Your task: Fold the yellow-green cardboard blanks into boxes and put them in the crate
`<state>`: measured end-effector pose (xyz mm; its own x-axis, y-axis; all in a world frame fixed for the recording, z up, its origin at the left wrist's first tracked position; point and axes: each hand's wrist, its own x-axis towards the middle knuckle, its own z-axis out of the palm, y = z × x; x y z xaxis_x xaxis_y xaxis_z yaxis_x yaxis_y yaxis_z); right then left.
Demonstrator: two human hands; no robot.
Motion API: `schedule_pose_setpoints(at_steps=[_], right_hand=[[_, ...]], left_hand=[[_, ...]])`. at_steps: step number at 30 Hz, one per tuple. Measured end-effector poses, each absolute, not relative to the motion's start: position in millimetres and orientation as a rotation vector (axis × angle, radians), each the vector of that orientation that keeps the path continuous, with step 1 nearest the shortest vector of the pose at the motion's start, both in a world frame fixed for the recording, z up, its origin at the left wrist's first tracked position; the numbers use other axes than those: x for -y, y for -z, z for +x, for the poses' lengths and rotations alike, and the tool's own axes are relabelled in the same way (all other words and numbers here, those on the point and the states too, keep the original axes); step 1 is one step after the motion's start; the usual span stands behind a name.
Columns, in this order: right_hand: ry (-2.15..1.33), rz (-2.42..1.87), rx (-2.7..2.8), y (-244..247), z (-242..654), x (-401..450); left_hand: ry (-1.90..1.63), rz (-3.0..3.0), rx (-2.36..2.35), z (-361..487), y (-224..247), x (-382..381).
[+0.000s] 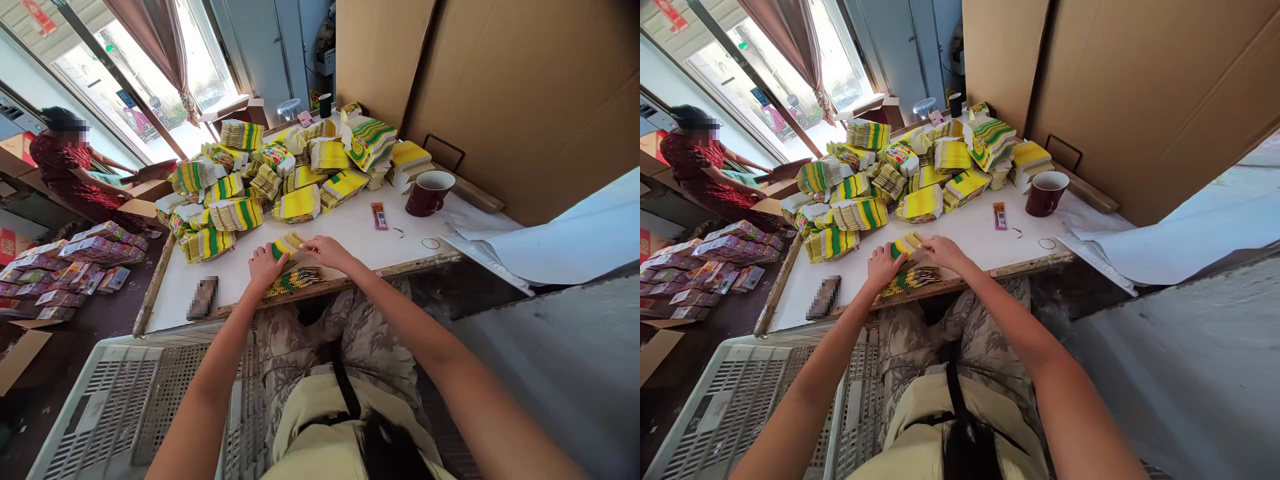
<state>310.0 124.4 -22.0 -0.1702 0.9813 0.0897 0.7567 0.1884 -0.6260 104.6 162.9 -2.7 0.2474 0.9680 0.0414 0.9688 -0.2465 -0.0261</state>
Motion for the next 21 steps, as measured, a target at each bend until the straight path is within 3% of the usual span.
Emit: schedule_pose_setpoints(at_steps=[8, 21], right_hand=[[-0.332, -1.737, 2.033, 24, 301, -116], [-0.433, -1.953, 1.957, 25, 265, -150]], left_hand=[[-0.017, -2.441, 1.887, 104, 3, -164], [0.000, -2.460, 1.882, 106, 0, -164]])
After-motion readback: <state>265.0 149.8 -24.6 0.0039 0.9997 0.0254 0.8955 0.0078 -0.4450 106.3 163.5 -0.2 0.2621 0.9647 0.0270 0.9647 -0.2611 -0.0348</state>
